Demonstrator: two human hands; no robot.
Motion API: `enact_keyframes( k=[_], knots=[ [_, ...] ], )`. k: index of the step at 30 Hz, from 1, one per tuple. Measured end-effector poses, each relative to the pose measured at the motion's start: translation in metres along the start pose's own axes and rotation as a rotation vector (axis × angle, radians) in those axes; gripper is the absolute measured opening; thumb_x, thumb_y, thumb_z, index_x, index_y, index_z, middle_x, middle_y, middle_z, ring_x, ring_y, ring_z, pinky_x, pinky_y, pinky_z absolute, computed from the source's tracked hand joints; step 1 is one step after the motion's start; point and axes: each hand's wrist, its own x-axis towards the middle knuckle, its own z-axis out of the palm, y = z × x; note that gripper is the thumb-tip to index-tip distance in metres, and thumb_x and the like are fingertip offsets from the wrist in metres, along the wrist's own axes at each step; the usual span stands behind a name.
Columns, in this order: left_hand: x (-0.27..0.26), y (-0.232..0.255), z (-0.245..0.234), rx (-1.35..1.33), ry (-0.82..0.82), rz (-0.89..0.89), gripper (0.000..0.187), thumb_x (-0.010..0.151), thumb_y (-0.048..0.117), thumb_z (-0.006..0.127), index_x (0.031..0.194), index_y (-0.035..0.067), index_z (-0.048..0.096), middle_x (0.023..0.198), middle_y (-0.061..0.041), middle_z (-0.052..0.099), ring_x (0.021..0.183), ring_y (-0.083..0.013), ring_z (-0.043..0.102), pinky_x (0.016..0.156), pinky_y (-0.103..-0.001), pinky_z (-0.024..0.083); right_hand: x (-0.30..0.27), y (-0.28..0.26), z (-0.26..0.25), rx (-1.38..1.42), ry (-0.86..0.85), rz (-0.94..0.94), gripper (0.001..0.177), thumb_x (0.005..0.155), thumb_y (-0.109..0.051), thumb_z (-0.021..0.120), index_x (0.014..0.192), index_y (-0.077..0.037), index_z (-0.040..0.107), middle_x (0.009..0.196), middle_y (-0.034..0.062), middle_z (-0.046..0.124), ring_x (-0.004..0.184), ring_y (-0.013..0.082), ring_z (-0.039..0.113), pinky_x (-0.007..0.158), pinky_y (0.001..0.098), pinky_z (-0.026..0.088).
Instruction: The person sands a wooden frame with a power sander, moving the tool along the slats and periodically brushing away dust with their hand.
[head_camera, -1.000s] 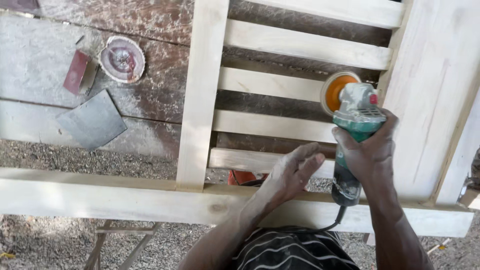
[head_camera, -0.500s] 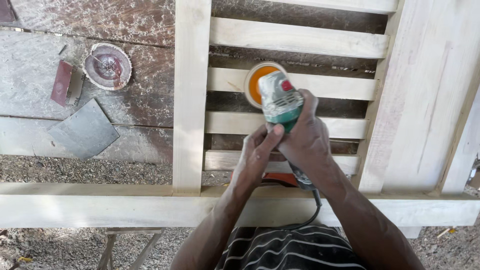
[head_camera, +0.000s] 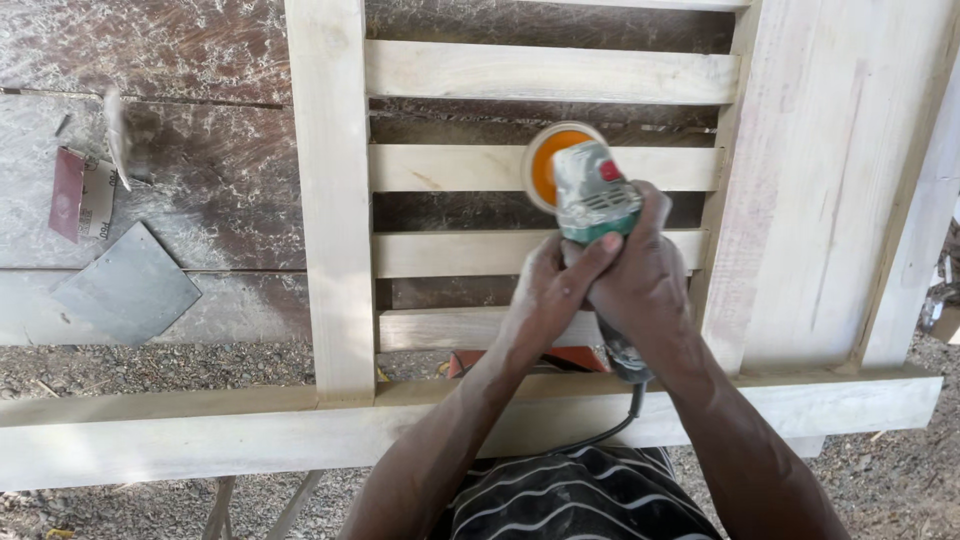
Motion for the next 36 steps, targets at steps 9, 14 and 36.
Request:
enact_keyframes(
  k=[9,14,36],
  knots=[
    [0.047,-0.027,0.07,0.222,-0.14,-0.077,0.085,0.086,0.064,0.067,0.125,-0.011,0.06,0.11,-0.024,0.072,0.099,-0.0292,0.075,0.078,-0.035,0.064,0.004,0.077,-0.048,-0.103,0.163,0.163,0.085,0.088,-0.027,0.086,0.143,0.0,0.027,0.113,0.0237,0.071,0.1,0.0315,0.074,0.085,0.0438,0.059],
    [0.045,-0.023,0.072,0.241,-0.11,-0.08,0.084,0.087,0.064,0.068,0.122,-0.013,0.062,0.107,-0.025,0.073,0.099,-0.0301,0.075,0.079,-0.036,0.063,0.004,0.085,-0.051,-0.139,0.167,0.125,0.085,0.09,-0.028,0.088,0.144,0.0,0.028,0.116,0.0229,0.071,0.104,0.0296,0.074,0.089,0.0423,0.058],
    [-0.041,0.049,-0.059,0.061,0.136,0.03,0.075,0.097,0.051,0.057,0.144,-0.007,0.046,0.13,-0.025,0.065,0.119,-0.0333,0.068,0.098,-0.043,0.061,0.012,-0.062,0.052,-0.164,-0.188,-0.12,0.076,0.083,-0.019,0.077,0.136,0.005,0.029,0.096,0.0309,0.071,0.076,0.043,0.075,0.068,0.0502,0.063]
  ],
)
